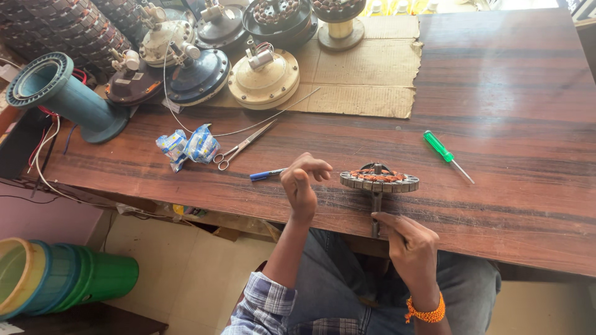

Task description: The person sits at a workbench and places small orange components one at a time into slots around a circular metal motor part, pressing each piece into position by hand. They occasionally rotate the part to reach unfilled slots and continue fitting pieces around its circumference.

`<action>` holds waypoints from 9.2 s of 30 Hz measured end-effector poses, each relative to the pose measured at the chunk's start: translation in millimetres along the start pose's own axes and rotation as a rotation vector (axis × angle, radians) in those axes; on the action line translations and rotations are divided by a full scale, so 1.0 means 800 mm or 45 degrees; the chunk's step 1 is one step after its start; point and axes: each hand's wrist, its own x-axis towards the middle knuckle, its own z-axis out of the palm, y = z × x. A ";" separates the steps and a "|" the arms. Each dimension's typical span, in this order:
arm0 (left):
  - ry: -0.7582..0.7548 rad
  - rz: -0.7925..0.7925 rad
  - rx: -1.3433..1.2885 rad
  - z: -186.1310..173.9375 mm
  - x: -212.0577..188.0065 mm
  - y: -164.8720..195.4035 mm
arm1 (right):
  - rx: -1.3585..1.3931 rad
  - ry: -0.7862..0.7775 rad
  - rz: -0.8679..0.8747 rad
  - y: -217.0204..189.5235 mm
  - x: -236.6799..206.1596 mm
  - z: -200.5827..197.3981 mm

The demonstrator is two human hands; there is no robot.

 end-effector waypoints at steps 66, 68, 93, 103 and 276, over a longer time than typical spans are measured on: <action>-0.117 0.117 0.227 0.027 0.019 0.055 | -0.104 0.071 -0.083 -0.001 -0.009 -0.002; -0.118 0.223 0.369 0.023 0.015 0.062 | -0.074 0.077 -0.153 -0.003 -0.015 -0.001; -0.717 0.356 0.291 0.029 -0.005 0.011 | -0.046 0.145 0.193 -0.012 -0.031 -0.054; -0.656 0.386 0.292 0.029 -0.009 0.015 | -0.296 0.028 -0.274 -0.043 0.054 -0.062; -1.414 -0.200 -0.290 0.020 0.089 -0.017 | -0.493 -0.139 -0.266 -0.104 0.045 -0.024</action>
